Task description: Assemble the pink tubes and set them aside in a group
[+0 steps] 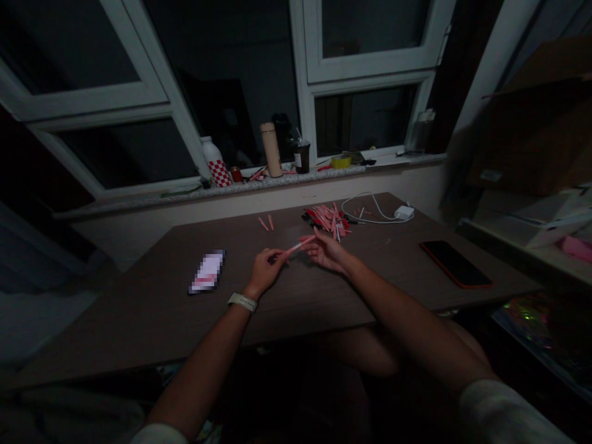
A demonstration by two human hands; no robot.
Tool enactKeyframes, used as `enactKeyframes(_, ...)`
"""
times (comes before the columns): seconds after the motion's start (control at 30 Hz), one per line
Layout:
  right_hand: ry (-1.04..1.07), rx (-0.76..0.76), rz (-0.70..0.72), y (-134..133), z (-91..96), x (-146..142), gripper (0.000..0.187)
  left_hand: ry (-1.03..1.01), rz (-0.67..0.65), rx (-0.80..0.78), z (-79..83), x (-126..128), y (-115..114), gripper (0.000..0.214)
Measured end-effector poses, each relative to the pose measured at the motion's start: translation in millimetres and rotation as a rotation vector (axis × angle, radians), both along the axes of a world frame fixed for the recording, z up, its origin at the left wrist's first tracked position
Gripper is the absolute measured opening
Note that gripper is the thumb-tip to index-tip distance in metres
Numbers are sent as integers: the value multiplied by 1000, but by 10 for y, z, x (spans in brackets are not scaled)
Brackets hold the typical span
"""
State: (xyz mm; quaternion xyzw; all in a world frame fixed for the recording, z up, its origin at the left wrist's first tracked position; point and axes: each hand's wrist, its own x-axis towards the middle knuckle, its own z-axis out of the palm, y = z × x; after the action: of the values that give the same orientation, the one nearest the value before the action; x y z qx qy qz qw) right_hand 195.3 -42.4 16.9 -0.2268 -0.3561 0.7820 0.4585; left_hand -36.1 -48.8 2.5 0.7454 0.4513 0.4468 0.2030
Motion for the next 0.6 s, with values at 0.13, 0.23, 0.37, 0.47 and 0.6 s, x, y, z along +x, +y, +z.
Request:
enactKeyframes(0.13, 13, -27, 14, 8, -10, 2, 42, -5, -7, -4, -25, -7, 12, 37)
enactKeyframes(0.23, 29, -25, 17, 20, -15, 6, 48, 28, 5, 19, -36, -10, 23, 36)
enactKeyframes(0.37, 49, -4, 45, 35, -16, 9, 59, 122, 7, 98, -25, -2, 20, 34)
enactKeyframes(0.47, 42, 6, 40, 26, 2, 4, 60, 159, 21, 201, -18, 2, 15, 33)
enactKeyframes(0.6, -12, 10, -16, 1, 20, -22, 57, 193, 72, 196, -59, -26, 72, 33)
